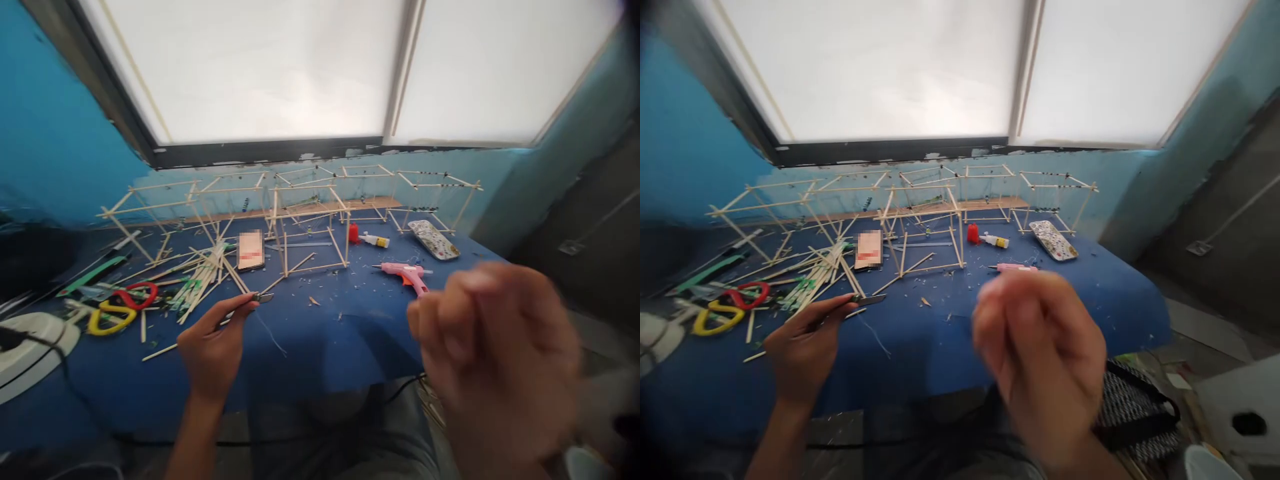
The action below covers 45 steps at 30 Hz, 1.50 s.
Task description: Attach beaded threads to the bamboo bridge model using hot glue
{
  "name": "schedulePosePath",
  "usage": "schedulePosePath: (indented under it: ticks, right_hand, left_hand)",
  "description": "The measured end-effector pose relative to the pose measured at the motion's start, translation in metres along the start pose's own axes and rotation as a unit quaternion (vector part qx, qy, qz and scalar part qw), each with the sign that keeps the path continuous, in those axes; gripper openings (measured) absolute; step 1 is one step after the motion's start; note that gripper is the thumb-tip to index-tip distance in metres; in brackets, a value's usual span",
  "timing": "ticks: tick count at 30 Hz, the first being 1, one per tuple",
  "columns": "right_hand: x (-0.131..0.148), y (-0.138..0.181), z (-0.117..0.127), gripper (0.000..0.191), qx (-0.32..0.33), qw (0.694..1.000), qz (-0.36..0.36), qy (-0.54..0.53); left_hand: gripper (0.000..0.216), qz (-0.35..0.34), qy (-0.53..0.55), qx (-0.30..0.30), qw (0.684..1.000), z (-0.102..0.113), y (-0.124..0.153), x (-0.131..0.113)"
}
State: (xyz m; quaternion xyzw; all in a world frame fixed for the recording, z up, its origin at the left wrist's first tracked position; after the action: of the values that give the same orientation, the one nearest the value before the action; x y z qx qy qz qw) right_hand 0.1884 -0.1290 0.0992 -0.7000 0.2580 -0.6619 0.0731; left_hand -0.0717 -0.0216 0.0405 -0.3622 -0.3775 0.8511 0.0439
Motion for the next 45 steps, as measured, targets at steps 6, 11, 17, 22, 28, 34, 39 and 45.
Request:
schedulePosePath:
  ticks: [6,11,17,22,28,34,39,45]
  right_hand:
    - [-0.068,-0.043,-0.022,0.017,-0.022,0.998,0.039,0.054]
    - [-0.093,-0.055,-0.049,0.027,0.172,0.962,0.080,0.195]
    - [-0.087,-0.064,-0.071,0.028,0.266,0.886,0.062,0.374]
    - [-0.082,-0.069,-0.062,0.024,0.233,0.889,0.059,0.390]
    - [-0.075,-0.084,-0.040,0.020,0.215,0.945,0.052,0.239]
    - [-0.062,-0.111,-0.006,0.018,0.160,0.965,0.016,0.208]
    - [-0.061,-0.138,0.039,0.020,0.106,0.928,0.022,0.356]
    - [-0.072,-0.158,0.094,0.025,0.058,0.843,0.015,0.535]
  left_hand:
    - [0.017,0.037,0.035,0.033,0.998,0.000,0.004,0.004]
    - [0.012,0.052,0.049,0.028,0.997,0.003,0.007,0.003]
    - [0.009,0.086,0.095,0.033,0.991,0.005,0.009,0.000]
    - [0.009,0.095,0.116,0.047,0.988,-0.002,0.010,-0.001]
    - [0.009,0.046,0.065,0.082,0.993,-0.013,0.012,0.004]
    - [0.015,-0.113,0.021,0.099,0.988,-0.021,0.013,0.008]
    - [0.018,-0.161,-0.020,0.122,0.979,-0.018,0.009,0.014]
    - [0.015,-0.168,-0.036,0.131,0.976,-0.012,0.006,0.024]
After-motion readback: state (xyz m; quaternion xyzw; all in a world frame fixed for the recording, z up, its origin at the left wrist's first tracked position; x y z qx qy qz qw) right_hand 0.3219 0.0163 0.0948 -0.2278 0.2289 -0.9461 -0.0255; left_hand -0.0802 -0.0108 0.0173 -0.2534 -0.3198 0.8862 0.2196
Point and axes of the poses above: each hand's wrist, its own y-axis away from the middle knuckle, its own z-axis out of the back of the hand, x = y × z, the point moved 1 cm from there along -y, towards the middle knuckle, and after that the axes turned 12 degrees about -y, right-handed, at the moved point
